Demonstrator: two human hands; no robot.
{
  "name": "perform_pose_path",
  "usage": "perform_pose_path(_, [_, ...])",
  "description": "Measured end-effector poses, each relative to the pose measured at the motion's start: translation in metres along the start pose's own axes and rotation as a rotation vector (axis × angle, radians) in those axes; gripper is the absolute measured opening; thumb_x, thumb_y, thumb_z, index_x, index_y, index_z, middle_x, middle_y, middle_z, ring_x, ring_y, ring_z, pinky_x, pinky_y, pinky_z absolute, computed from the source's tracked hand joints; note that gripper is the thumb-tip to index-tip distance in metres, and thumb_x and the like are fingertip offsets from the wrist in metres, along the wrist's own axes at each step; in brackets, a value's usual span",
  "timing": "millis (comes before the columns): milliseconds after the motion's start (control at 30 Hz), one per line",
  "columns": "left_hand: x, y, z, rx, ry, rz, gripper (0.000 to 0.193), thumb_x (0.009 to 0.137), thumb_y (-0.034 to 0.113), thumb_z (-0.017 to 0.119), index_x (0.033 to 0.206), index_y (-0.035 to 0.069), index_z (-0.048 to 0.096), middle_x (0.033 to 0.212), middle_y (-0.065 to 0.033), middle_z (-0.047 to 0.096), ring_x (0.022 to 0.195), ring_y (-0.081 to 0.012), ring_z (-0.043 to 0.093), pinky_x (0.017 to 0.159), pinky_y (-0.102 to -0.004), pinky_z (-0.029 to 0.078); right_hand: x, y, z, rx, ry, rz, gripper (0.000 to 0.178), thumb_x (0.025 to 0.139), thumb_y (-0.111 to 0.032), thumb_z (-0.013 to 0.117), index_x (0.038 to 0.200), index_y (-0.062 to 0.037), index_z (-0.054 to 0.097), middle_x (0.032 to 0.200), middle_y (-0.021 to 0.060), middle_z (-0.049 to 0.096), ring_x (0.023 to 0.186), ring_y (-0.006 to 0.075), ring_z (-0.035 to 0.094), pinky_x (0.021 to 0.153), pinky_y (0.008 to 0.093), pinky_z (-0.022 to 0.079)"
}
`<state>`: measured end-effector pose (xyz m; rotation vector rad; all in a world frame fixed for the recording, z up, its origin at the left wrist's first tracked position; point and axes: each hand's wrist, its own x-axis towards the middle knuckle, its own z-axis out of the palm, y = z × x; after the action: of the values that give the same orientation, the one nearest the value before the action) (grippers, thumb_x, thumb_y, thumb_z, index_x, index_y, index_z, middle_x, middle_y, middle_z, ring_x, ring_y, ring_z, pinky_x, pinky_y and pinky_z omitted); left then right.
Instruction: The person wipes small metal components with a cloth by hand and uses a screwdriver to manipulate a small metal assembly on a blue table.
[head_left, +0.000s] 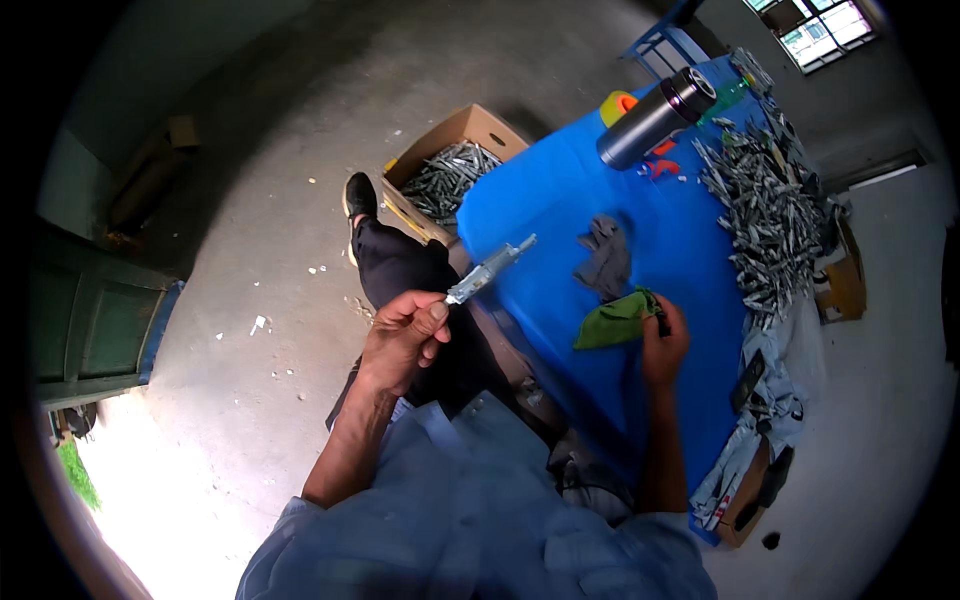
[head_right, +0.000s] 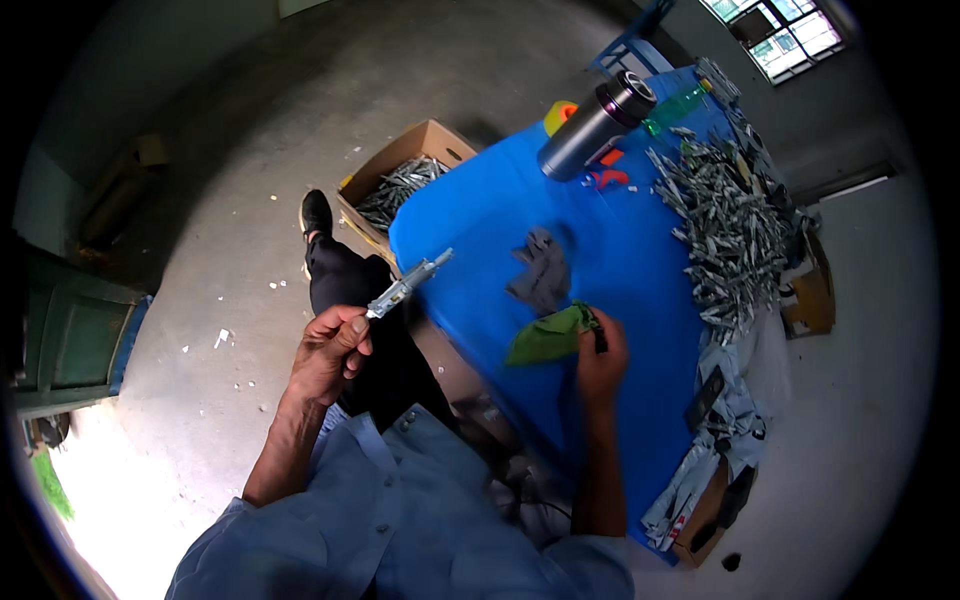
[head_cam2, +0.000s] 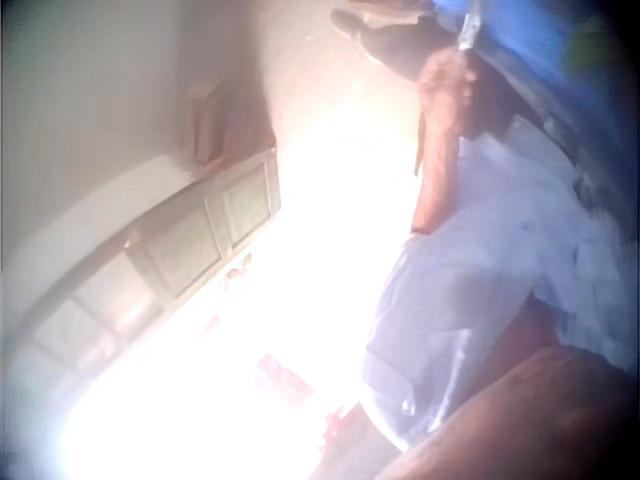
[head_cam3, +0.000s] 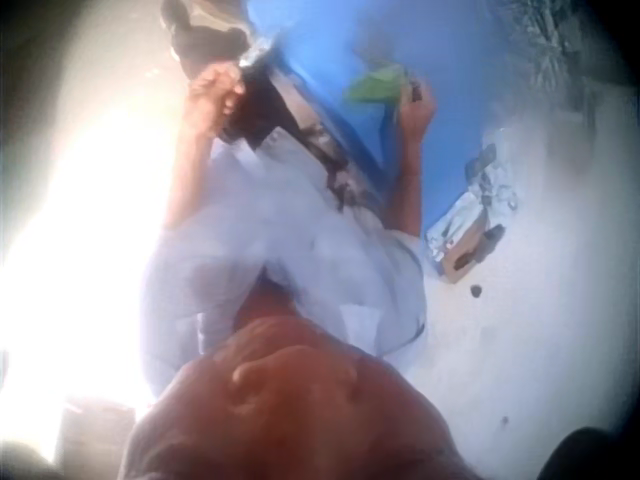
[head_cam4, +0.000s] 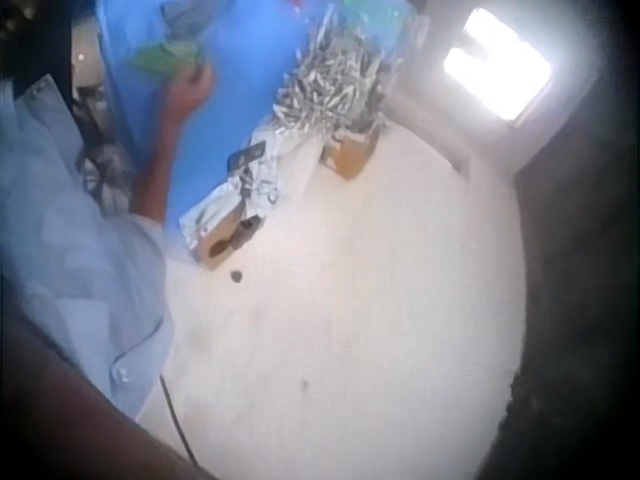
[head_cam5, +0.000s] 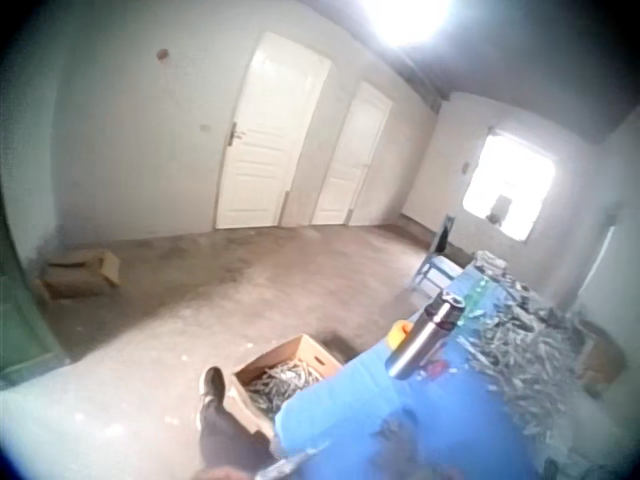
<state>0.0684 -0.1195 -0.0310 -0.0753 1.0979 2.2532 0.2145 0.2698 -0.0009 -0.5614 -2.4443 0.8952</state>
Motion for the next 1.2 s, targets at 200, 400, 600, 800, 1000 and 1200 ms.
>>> perform_pose_path(200, [-0.007,-0.011,0.034,0.096,-0.072,-0.019,0.015,0.105,0.02,0.073,0.114,0.007,0.074,0.079,-0.0026,0.07,0.056,-0.0073,0.055,0.047,-0.0218,0.041,-0.009,-0.054,-0.019,-0.333,0.138,-0.254,0.034,0.103,-0.008,0.064,0.136,0.0002,0.067,0.123,0.0146,0.072,0.103,0.0219,0.072,0.084,0.0318,0.057])
perform_pose_path(400, [-0.015,-0.027,0.07,0.337,-0.179,0.079,0.018,0.104,0.018,0.074,0.117,0.005,0.075,0.085,-0.0014,0.073,0.067,-0.0043,0.058,0.057,-0.0212,0.044,-0.044,-0.128,0.042,0.743,-0.297,0.445,0.04,0.105,-0.014,0.066,0.142,0.0022,0.06,0.118,0.014,0.074,0.096,0.0181,0.072,0.082,0.0312,0.058])
perform_pose_path(600, [-0.026,-0.043,0.074,0.68,-0.183,0.216,0.016,0.102,0.012,0.077,0.112,0.0,0.075,0.089,0.0,0.072,0.079,-0.0048,0.06,0.069,-0.0239,0.048,-0.052,-0.122,0.063,1.067,-0.26,0.528,0.038,0.103,-0.009,0.067,0.138,0.0064,0.06,0.114,0.014,0.073,0.09,0.014,0.067,0.08,0.0305,0.055])
perform_pose_path(800, [-0.03,-0.036,0.081,0.904,-0.218,0.276,0.022,0.097,0.013,0.08,0.112,-0.002,0.074,0.091,-0.0086,0.071,0.08,-0.0141,0.065,0.071,-0.0296,0.051,-0.057,-0.122,0.058,1.054,-0.333,0.43,0.034,0.101,0.0,0.066,0.135,0.0061,0.061,0.118,0.0132,0.072,0.103,0.0147,0.067,0.089,0.0301,0.055])
perform_pose_path(1000, [-0.024,-0.039,0.085,1.018,-0.206,0.549,0.029,0.09,0.012,0.083,0.115,0.0,0.075,0.095,-0.0159,0.073,0.081,-0.031,0.07,0.071,-0.0387,0.055,-0.065,-0.123,0.059,1.094,-0.469,0.319,0.037,0.1,0.003,0.066,0.136,0.0042,0.062,0.127,0.0112,0.069,0.114,0.0147,0.065,0.099,0.0312,0.054])
perform_pose_path(1200, [-0.029,-0.046,0.081,1.073,-0.148,0.535,0.029,0.089,0.011,0.083,0.115,0.002,0.073,0.094,-0.0161,0.074,0.083,-0.0334,0.072,0.073,-0.041,0.056,-0.064,-0.134,0.053,0.859,-0.491,0.276,0.037,0.101,-0.003,0.067,0.136,0.0067,0.062,0.125,0.0139,0.072,0.115,0.0178,0.069,0.101,0.0337,0.055])
